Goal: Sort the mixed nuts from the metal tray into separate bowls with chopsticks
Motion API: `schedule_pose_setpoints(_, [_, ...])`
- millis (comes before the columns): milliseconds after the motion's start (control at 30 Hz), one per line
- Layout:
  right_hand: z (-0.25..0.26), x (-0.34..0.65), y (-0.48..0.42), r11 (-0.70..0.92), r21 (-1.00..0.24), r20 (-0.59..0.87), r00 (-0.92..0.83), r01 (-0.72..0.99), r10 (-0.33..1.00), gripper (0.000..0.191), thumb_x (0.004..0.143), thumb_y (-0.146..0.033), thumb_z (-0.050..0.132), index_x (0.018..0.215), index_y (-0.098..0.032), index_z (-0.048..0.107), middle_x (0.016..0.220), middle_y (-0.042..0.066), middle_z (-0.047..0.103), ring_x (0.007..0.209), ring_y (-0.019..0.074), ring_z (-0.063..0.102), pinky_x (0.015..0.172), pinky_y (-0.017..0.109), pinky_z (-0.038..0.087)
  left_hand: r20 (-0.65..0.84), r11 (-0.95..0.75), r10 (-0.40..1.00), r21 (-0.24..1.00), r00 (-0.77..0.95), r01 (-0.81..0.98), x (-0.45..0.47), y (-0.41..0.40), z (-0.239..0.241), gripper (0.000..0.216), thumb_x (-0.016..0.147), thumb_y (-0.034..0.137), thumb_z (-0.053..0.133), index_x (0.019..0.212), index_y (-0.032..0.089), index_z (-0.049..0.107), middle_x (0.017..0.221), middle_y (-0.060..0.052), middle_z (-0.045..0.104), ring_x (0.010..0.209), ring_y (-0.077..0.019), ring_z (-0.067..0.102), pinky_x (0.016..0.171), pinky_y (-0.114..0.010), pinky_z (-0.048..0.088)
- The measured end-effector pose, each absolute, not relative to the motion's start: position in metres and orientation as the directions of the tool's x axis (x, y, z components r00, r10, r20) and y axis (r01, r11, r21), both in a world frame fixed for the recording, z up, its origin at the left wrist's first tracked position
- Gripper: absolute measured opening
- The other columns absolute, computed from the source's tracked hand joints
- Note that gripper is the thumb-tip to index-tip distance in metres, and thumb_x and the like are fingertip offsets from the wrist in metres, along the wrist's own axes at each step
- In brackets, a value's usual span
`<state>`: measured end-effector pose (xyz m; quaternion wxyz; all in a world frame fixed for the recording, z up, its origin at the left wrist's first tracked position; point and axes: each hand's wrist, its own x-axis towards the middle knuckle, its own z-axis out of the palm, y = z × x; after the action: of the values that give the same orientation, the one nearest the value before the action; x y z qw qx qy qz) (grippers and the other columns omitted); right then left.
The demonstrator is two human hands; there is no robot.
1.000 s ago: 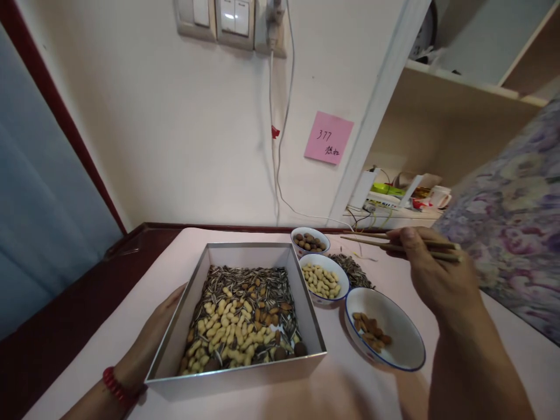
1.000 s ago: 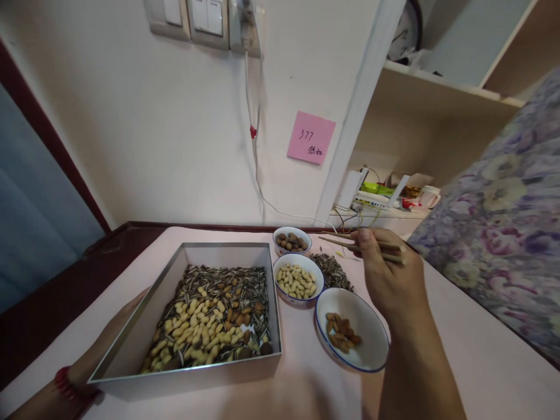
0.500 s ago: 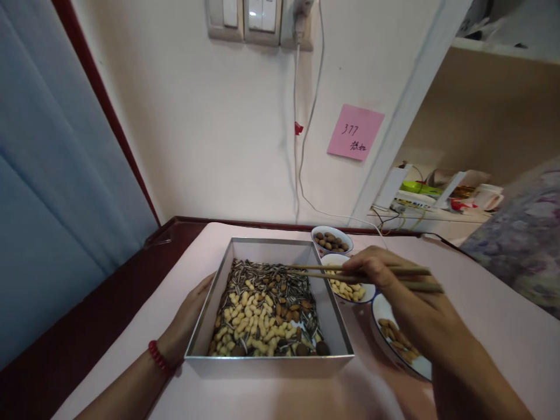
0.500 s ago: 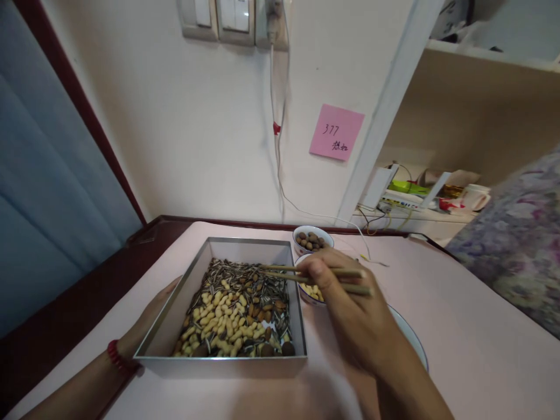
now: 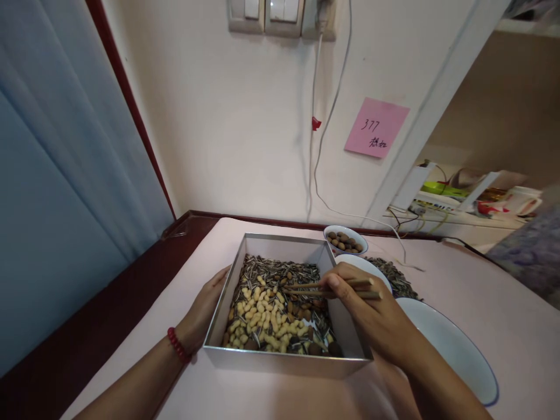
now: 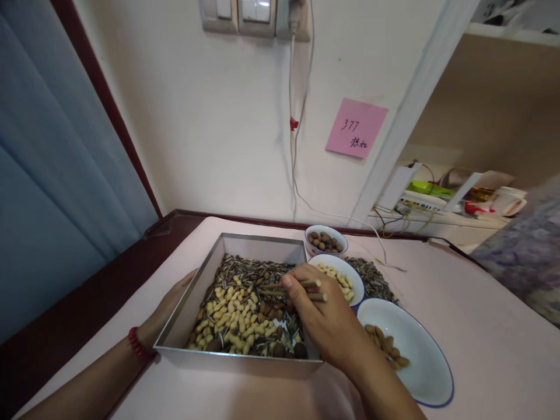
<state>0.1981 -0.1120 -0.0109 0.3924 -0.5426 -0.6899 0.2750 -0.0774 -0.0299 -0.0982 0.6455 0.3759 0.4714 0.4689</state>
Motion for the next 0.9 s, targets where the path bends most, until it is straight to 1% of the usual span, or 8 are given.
schedule_pose_setpoints(133, [-0.013,0.198,-0.111,0.256,-0.804,0.241,-0.1,0.537,0.965,0.041,0.098,-0.05,0.041,0.08,-0.019,0.06,0.078,0.002,0.057,0.079,0.0194,0.054,0.072,0.034,0.04,-0.249,0.272,0.961,0.929,0.118,-0.251,-0.078,-0.03,-0.097,0.051,0.077,0.033,0.074,0.125,0.017,0.065,0.107,-0.011,0.077,0.092,-0.0292,0.074,0.079,-0.035,0.06])
schedule_pose_setpoints(267, [-0.015,0.202,-0.112,0.267,-0.806,0.273,-0.068,0.529,0.96,0.041,0.098,-0.05,0.042,0.078,-0.019,0.061,0.077,0.002,0.059,0.078,0.0194,0.055,0.072,0.034,0.041,-0.266,0.287,0.957,0.927,0.114,-0.242,-0.078,-0.029,-0.098,0.054,0.075,0.031,0.075,0.126,0.019,0.064,0.105,-0.009,0.078,0.09,-0.0282,0.075,0.078,-0.034,0.06])
schedule_pose_setpoints(433, [-0.013,0.21,-0.115,0.251,-0.84,0.286,-0.002,0.481,0.958,0.037,0.098,-0.049,0.047,0.081,-0.021,0.065,0.079,0.001,0.063,0.08,0.0181,0.059,0.072,0.031,0.044,-0.268,0.288,0.957,0.925,0.11,-0.247,-0.078,-0.03,-0.098,0.053,0.078,0.034,0.074,0.127,0.018,0.063,0.105,-0.01,0.078,0.089,-0.0272,0.075,0.076,-0.033,0.06])
schedule_pose_setpoints(600, [-0.001,0.219,-0.12,0.285,-0.866,0.361,0.117,0.411,0.925,0.034,0.095,-0.049,0.053,0.084,-0.023,0.071,0.082,0.001,0.069,0.081,0.0174,0.065,0.073,0.028,0.049,-0.262,0.281,0.959,0.931,0.113,-0.233,-0.076,-0.033,-0.092,0.053,0.077,0.032,0.075,0.127,0.017,0.063,0.098,-0.009,0.079,0.084,-0.0269,0.075,0.073,-0.033,0.061])
schedule_pose_setpoints(767, [0.016,0.246,-0.127,0.359,-0.855,0.467,0.257,0.373,0.846,0.033,0.093,-0.05,0.055,0.085,-0.023,0.073,0.084,0.002,0.071,0.08,0.018,0.068,0.072,0.029,0.054,-0.255,0.27,0.962,0.938,0.095,-0.215,-0.076,-0.033,-0.087,0.055,0.068,0.03,0.08,0.12,0.016,0.068,0.093,-0.009,0.079,0.086,-0.0286,0.075,0.073,-0.033,0.061])
schedule_pose_setpoints(833, [0.021,0.261,-0.131,0.396,-0.842,0.518,0.339,0.367,0.785,0.031,0.092,-0.05,0.058,0.085,-0.024,0.073,0.084,0.003,0.071,0.079,0.0183,0.068,0.073,0.03,0.056,-0.242,0.26,0.964,0.947,0.111,-0.191,-0.078,-0.032,-0.088,0.061,0.061,0.027,0.084,0.119,0.017,0.068,0.088,-0.007,0.08,0.085,-0.0296,0.075,0.074,-0.032,0.06])
schedule_pose_setpoints(900, [0.024,0.277,-0.135,0.433,-0.819,0.57,0.45,0.376,0.688,0.027,0.091,-0.047,0.061,0.083,-0.024,0.073,0.085,0.002,0.071,0.079,0.0192,0.069,0.077,0.035,0.058,-0.253,0.274,0.959,0.944,0.131,-0.185,-0.081,-0.03,-0.09,0.067,0.058,0.028,0.086,0.121,0.018,0.067,0.085,-0.004,0.08,0.085,-0.0306,0.075,0.074,-0.032,0.059])
